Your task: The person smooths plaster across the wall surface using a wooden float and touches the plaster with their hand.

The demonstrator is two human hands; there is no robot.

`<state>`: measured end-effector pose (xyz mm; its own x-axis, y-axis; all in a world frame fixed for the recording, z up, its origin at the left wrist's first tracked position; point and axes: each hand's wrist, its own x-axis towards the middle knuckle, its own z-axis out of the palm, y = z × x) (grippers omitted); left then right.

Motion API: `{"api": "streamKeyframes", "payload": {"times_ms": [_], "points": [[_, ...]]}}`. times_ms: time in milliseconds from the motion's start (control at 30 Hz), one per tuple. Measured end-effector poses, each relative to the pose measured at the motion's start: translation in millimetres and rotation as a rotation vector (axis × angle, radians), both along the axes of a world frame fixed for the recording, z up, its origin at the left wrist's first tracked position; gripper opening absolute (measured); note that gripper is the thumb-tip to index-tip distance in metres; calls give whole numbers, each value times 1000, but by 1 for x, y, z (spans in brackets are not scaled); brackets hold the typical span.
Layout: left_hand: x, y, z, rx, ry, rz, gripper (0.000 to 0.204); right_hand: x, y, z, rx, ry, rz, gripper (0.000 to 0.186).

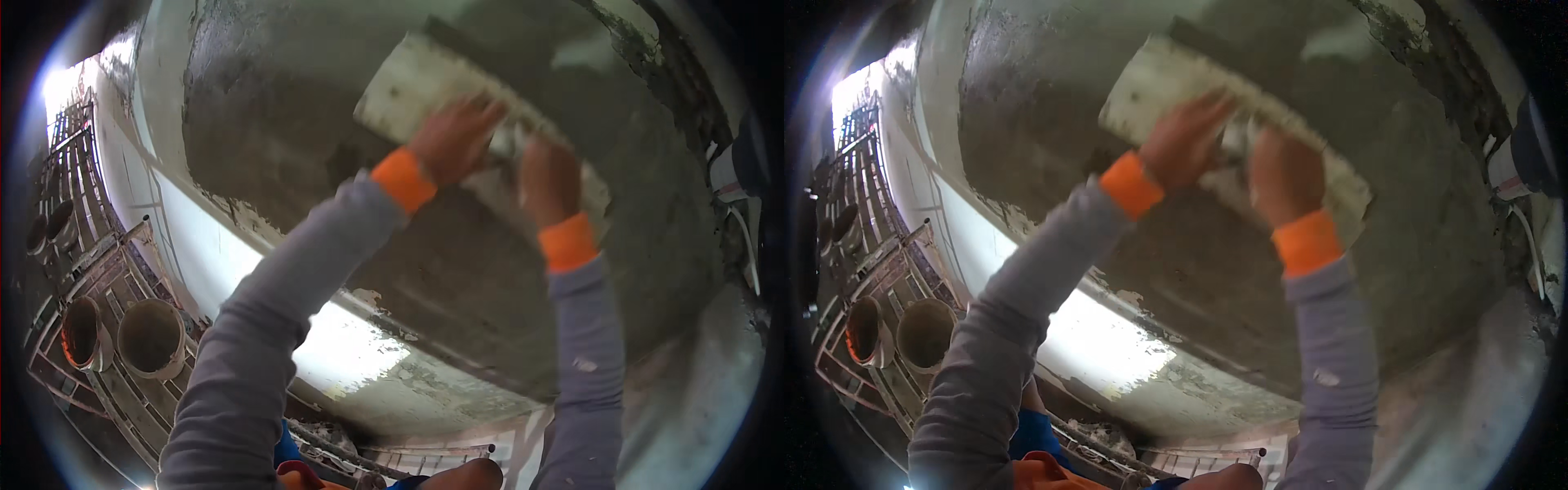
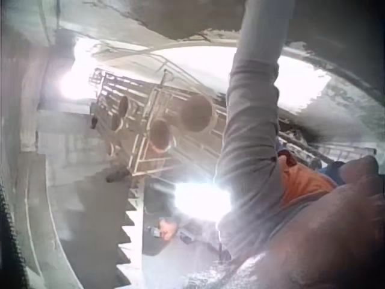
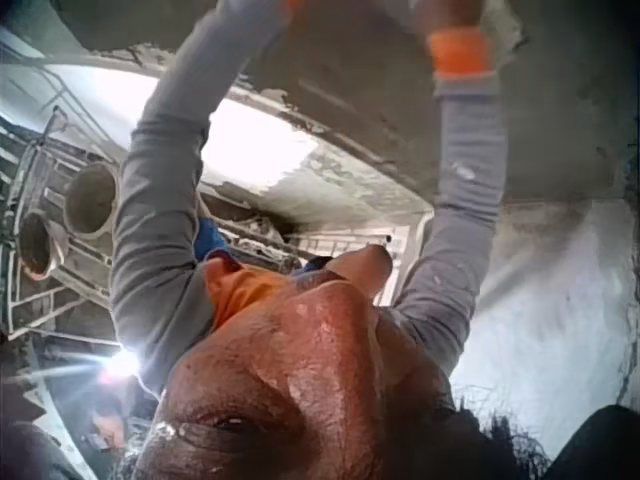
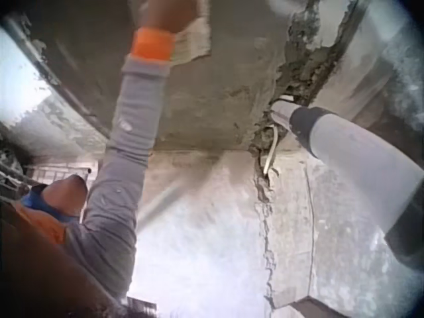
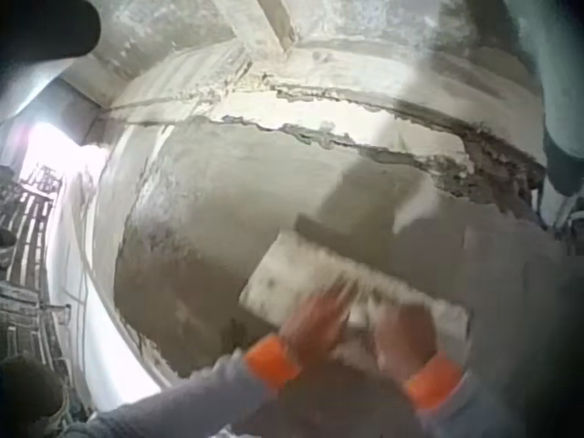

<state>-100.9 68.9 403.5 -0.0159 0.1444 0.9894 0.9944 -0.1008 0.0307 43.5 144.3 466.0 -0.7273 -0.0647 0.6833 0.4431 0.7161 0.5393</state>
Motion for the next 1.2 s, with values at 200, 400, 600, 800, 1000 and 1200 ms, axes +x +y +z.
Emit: {"api": "streamKeyframes", "payload": {"times_ms": [200, 400, 600, 800, 1000, 1200], "points": [[-13, 21, 35, -171, -39, -2, 51, -14, 42, 26, 5, -118, 13, 21], [10, 5, -80, -449, -161, -73, 61, 9, 22, -70, -307, -363, -108, 19], [0, -14, 44, -393, -22, -37, 65, 2, 6, 28, 12, -120, -135, 19], [-23, 21, 179, 9, 74, 65, 47, -33, 27, 168, 285, 143, -120, 18], [-35, 24, 69, -108, 11, 53, 63, -42, 32, 63, 51, 18, 145, 14], [-15, 5, 15, -398, -142, 18, 61, -21, 16, 1, -98, -107, 68, 10]]}}
